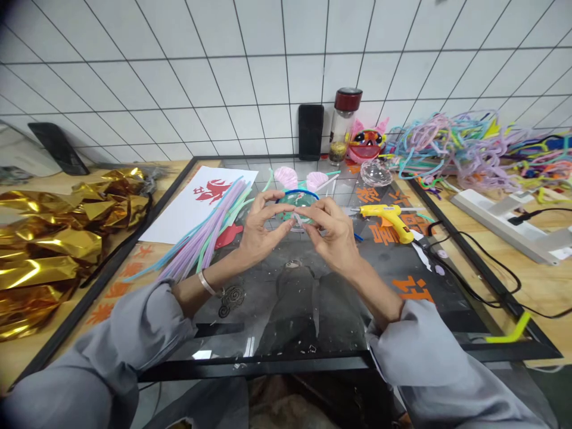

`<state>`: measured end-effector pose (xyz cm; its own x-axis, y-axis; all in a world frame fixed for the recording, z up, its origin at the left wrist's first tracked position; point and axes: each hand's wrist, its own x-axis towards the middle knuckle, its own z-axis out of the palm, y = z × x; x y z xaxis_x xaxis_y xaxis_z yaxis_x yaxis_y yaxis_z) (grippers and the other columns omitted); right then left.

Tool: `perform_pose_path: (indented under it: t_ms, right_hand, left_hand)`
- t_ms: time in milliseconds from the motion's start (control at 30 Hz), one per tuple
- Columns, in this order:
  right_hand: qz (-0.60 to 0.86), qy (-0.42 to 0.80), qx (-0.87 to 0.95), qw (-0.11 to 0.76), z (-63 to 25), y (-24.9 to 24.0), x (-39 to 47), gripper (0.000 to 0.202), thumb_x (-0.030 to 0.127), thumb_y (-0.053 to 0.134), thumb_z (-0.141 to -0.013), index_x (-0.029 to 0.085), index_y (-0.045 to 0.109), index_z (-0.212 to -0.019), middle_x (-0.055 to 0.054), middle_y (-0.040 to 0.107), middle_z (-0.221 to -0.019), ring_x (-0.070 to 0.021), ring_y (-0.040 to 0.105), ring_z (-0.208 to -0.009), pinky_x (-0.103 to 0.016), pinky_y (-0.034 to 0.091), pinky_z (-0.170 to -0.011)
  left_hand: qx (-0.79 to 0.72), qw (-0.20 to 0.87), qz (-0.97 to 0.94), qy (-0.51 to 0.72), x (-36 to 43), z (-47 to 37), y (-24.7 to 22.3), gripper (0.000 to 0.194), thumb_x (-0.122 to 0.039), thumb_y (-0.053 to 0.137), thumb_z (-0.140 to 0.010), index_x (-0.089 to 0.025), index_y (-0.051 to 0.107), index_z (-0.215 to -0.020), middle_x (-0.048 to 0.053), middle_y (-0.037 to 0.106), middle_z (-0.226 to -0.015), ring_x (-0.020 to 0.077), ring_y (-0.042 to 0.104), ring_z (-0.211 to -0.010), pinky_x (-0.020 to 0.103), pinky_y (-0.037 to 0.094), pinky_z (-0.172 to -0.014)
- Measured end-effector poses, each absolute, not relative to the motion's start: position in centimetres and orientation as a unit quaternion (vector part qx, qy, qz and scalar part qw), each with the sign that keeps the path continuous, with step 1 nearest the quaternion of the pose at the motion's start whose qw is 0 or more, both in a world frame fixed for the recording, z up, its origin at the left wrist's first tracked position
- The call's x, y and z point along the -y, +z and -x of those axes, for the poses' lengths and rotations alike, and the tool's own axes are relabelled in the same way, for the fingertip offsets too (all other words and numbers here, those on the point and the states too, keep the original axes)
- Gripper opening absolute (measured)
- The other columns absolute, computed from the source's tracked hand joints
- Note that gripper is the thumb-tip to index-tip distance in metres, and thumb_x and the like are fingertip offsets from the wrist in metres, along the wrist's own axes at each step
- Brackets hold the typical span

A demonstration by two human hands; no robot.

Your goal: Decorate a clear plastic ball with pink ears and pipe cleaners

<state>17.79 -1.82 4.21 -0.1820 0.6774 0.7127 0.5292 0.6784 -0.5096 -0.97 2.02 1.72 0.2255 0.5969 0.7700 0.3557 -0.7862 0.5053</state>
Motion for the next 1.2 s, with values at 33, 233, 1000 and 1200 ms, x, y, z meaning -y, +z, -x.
perform_pose_path:
  t_ms: [33,233,1000,1200]
  right_hand:
    - [0.385,0.066,0.775,0.497,-17.8,4.1,1.7,0.021,0.022,0.062,-0.090,0.025,0.074,-0.107,-0.004,0.060,-0.089,-0.0153,0.058,-0.073,-0.028,0.049,-0.059]
    - [0.382,0.019,0.786,0.486,-17.7,3.6,1.6,0.019,0.020,0.060,-0.092,0.025,0.073,-0.105,-0.004,0.060,-0.088,-0.0152,0.058,-0.073,-0.028,0.049,-0.062]
    - [0.494,0.107,0.688,0.521,-15.7,4.4,1.9,0.014,0.021,0.060,-0.081,0.019,0.061,-0.068,0.001,0.058,-0.064,-0.0099,0.049,-0.054,-0.025,0.040,-0.055]
    - [0.501,0.213,0.641,0.541,-15.8,4.4,2.0,0.013,0.026,0.063,-0.077,0.017,0.062,-0.067,0.001,0.058,-0.064,-0.0095,0.049,-0.056,-0.024,0.038,-0.053]
  left_hand:
    - [-0.306,0.107,-0.777,0.540,-2.0,1.0,1.7,0.019,-0.021,0.068,-0.087,-0.026,0.069,-0.105,0.007,0.055,-0.122,0.0221,0.056,-0.118,0.042,0.050,-0.101]
    - [-0.310,0.090,-0.778,0.540,-1.8,1.0,1.7,0.020,-0.021,0.070,-0.087,-0.027,0.070,-0.106,0.006,0.056,-0.121,0.0222,0.057,-0.116,0.041,0.052,-0.097]
    - [-0.322,0.089,-0.773,0.540,-1.3,1.0,2.2,0.010,-0.024,0.065,-0.091,-0.022,0.070,-0.100,0.007,0.060,-0.116,0.0212,0.060,-0.115,0.043,0.051,-0.100]
    - [-0.341,0.091,-0.774,0.525,-1.3,1.2,2.3,0.013,-0.026,0.061,-0.094,-0.022,0.070,-0.101,0.008,0.063,-0.115,0.0211,0.061,-0.113,0.043,0.051,-0.099]
